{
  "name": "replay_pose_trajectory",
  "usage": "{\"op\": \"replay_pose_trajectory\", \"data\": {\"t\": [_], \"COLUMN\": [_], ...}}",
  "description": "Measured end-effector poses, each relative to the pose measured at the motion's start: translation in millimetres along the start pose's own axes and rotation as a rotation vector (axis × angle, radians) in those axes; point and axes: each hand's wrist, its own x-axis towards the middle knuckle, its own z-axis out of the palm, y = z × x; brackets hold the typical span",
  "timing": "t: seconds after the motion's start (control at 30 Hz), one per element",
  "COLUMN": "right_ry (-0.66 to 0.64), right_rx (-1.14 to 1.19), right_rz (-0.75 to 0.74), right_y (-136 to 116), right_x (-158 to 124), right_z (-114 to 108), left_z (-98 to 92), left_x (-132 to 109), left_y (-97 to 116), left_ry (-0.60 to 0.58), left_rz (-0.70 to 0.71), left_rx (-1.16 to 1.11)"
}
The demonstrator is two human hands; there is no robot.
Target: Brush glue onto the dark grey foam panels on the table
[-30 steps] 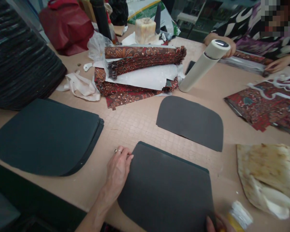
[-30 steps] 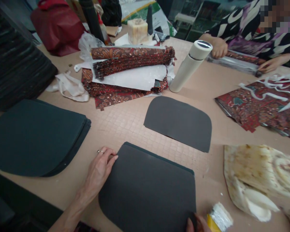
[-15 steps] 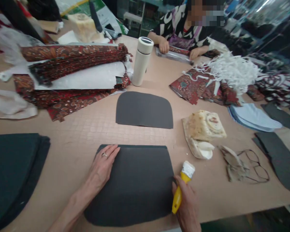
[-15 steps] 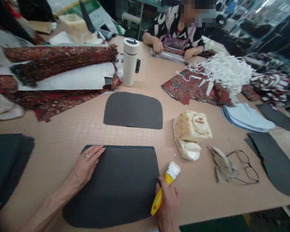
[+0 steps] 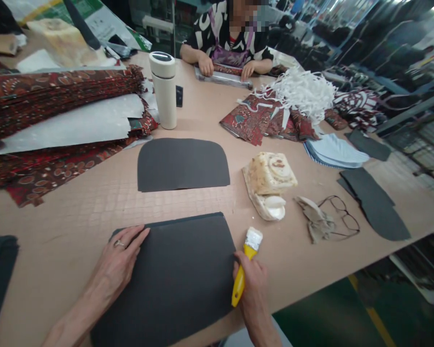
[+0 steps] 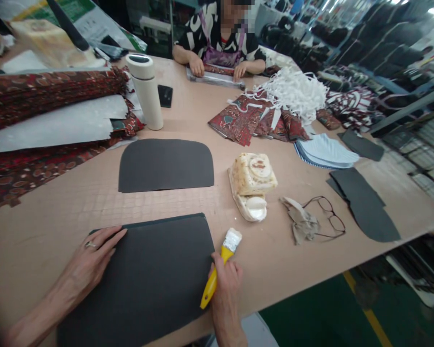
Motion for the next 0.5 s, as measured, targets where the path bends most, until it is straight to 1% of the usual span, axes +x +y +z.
{"op": "replay_pose_trajectory", "data": {"t": [0.13, 0.37, 0.5], "right_ry": [-0.013, -0.028, -0.028], "right_rx": [0.02, 0.044, 0.034], "right_rz": [-0.005, -0.013, -0.015], "right_y": [-1.0, 1.1, 2.7], "right_x": [-0.6, -2.4, -2.6], "right_z": [-0.1, 1.6, 2.4], "left_z": [-1.0, 1.4, 1.3], "left_x": [1.6, -0.4, -1.1], "left_y": [-0.8, -4.6, -6.2], "left_ry": [0.009, -0.005, -0.007], "left_rz": [0.008, -0.038, -0.017], "left_rx": [-0.003, -0.034, -0.043]}}
